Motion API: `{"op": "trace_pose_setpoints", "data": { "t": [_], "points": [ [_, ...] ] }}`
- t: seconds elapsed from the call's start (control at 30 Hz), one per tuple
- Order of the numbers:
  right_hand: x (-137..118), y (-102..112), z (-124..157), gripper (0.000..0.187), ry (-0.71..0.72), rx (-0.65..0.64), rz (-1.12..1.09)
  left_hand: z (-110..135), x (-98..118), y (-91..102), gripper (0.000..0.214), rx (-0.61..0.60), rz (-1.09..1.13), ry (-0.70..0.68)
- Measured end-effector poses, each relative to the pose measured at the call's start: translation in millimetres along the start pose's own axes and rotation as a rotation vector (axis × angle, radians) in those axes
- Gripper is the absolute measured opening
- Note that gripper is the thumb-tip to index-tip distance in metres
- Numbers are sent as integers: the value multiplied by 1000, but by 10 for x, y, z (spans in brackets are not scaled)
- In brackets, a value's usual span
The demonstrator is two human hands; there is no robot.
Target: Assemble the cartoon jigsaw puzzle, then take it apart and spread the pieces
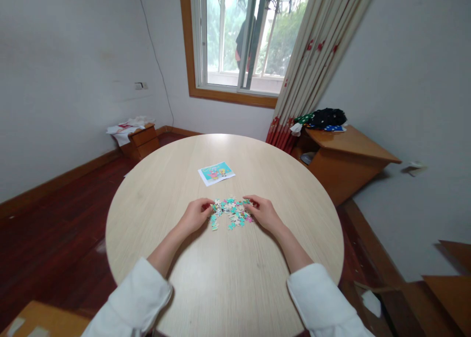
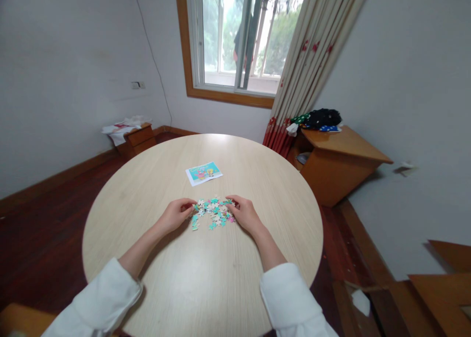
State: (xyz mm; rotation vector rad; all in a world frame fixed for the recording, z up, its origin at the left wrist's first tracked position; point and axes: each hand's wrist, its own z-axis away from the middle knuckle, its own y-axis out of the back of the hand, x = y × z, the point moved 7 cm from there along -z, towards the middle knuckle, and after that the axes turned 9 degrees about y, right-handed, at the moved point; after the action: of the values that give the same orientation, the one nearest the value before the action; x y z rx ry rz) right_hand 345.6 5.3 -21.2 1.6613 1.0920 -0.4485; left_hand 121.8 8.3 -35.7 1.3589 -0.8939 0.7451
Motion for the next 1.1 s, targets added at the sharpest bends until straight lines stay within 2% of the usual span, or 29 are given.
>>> {"op": "trace_pose_setpoints", "data": {
  "t": [0.5, 0.67, 0.93, 1.1],
  "points": [
    [7, 127, -16, 39, 15, 158, 15, 19, 15, -32, 18, -53, 44, -4],
    [78, 162, -12, 43, -38, 220, -30, 21, 20, -34, 17, -56, 29, -25],
    [130, 164, -15, 47, -70, 245, -37, 8, -2, -38, 16, -38, 11, -61],
    [103, 151, -13, 51, -71, 237, -122, 8, 12, -24, 16, -22, -7, -68]
  ]
}}
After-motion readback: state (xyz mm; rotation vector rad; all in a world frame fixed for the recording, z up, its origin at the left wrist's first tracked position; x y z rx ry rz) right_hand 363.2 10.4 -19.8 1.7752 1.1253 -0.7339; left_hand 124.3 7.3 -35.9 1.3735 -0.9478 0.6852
